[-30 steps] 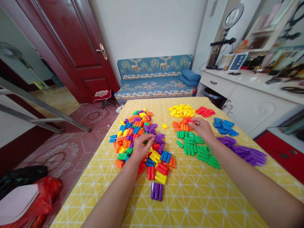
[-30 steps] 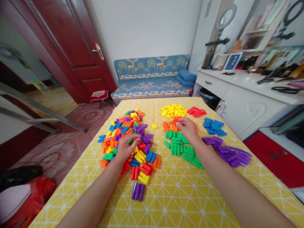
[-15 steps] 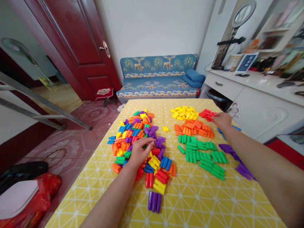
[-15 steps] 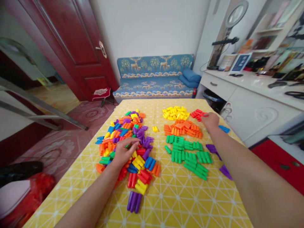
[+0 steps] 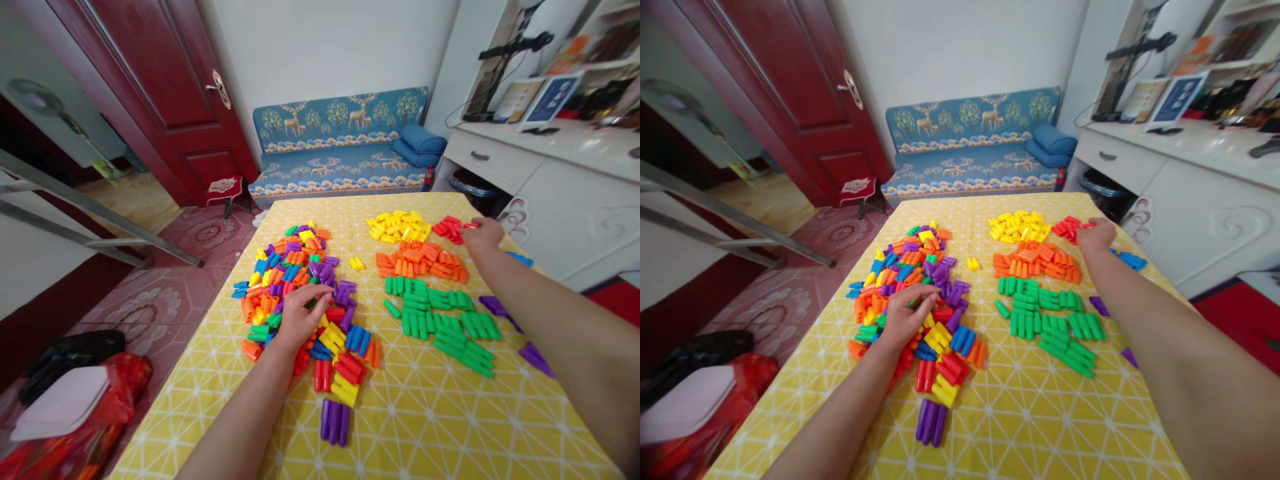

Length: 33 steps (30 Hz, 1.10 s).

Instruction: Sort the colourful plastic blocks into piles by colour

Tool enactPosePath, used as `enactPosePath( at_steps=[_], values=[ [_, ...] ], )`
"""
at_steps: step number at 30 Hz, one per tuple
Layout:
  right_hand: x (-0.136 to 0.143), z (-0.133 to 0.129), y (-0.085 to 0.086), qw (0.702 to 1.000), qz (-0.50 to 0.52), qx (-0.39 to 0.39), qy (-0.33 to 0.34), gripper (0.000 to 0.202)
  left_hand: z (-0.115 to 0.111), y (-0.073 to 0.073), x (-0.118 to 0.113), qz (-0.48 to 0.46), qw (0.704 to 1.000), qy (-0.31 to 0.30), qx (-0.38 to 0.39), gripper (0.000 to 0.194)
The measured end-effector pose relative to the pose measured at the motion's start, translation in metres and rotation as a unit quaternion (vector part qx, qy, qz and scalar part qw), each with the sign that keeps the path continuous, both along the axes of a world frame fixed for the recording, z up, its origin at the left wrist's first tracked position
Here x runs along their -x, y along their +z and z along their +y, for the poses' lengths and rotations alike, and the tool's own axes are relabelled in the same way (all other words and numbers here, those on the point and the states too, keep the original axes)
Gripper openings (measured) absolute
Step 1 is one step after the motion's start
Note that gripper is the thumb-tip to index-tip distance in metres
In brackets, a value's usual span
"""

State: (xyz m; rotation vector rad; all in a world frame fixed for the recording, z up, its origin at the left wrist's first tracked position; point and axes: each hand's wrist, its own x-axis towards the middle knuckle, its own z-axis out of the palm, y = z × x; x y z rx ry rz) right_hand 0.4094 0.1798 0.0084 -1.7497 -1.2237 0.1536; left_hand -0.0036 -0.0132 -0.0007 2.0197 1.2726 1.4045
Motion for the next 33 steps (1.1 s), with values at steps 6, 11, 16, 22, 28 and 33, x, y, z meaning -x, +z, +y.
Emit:
enactPosePath(
  at_steps=[6, 11, 16, 22, 28, 33],
  values=[
    [0.067, -0.032, 0.003, 0.997, 0.059, -0.011, 0.044, 0.033, -0.001, 0.003, -0.002, -0.006, 1.0, 0.0, -0.003, 0.011],
    [0.153, -0.114, 0.005, 0.922, 0.117, 0.058, 0.366, 0.023, -0.001, 0.0, -0.001, -0.009, 1.0, -0.002, -0.005, 0.012],
    [0.214, -0.188, -0.004, 0.865, -0.004, 0.102, 0.491, 0.047, 0.0, -0.002, 0.0, -0.005, 1.0, 0.005, -0.011, 0.013],
    [0.246, -0.205, -0.019, 0.892, -0.111, 0.096, 0.427, 0.044, 0.0, -0.002, 0.0, -0.023, 0.999, 0.013, -0.021, 0.013],
    [0.251, -0.2, -0.026, 0.917, -0.074, 0.075, 0.386, 0.02, -0.001, 0.002, 0.001, -0.007, 0.999, -0.003, -0.037, 0.014],
    [0.244, -0.196, -0.037, 0.916, 0.125, 0.018, 0.382, 0.021, -0.001, 0.004, 0.001, -0.003, 0.999, -0.051, -0.014, 0.02]
  ],
)
